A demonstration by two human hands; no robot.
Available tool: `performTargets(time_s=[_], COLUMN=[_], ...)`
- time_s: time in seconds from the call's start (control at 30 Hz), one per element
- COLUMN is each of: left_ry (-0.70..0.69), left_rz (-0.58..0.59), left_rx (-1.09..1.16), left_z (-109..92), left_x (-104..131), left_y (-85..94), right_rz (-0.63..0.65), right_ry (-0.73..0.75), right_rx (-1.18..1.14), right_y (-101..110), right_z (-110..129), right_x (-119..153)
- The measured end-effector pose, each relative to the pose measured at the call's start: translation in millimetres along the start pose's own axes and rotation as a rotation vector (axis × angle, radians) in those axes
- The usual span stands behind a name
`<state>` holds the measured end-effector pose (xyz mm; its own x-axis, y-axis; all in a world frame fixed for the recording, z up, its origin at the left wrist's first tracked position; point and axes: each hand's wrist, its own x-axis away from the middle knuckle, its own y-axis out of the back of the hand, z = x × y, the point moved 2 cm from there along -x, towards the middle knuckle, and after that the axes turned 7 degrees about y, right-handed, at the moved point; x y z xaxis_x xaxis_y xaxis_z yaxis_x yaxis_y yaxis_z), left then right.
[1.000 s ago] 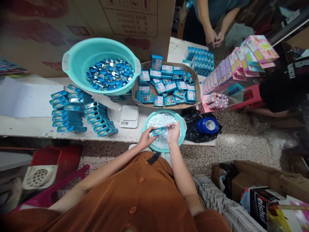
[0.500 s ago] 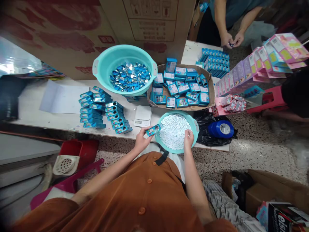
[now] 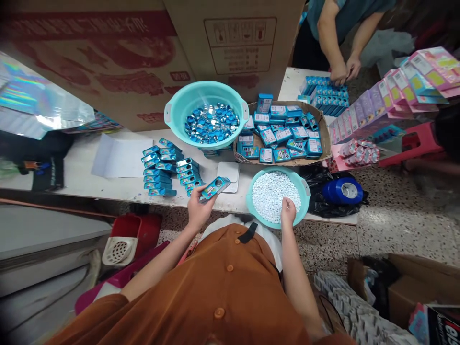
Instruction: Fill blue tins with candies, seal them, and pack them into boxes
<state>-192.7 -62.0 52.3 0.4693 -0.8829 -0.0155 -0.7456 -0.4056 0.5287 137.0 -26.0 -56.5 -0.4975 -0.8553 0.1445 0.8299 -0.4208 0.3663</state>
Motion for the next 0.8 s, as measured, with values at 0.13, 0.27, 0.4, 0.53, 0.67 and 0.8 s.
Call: performTargets(time_s=[0.13,0.27,0.4,0.53,0.67,0.8], left_ry=[-0.044,-0.003,-0.052,0.049,0.06,0.022], left_rz=[0.02,0.087,0.151,0.174,0.177,0.242], left_rx=[0.055,0.01,0.005,-0.119,-0.18,-0.232], left_z=[-1,26,47,69,89,97], left_x=[-17,-27,-31,-46,-73,-98], left_y=[0.0,-17.5,-24.1,-28.9,-31.2,-31.8], right_rz=[-0.042,-0.078,-0.107,-0.081,-0.037,0.001], right_ry=[-0.002,-0.027,-0.018,-0.007,0.06,0.158], right_rx=[0.061,0.13,0.138,0.214,0.289,0.365], right_y=[-3,-3,-3,-6,-12,-15], right_z=[-5,-13,-15,-14,-15,-23], right_x=[6,11,18,25,35,47])
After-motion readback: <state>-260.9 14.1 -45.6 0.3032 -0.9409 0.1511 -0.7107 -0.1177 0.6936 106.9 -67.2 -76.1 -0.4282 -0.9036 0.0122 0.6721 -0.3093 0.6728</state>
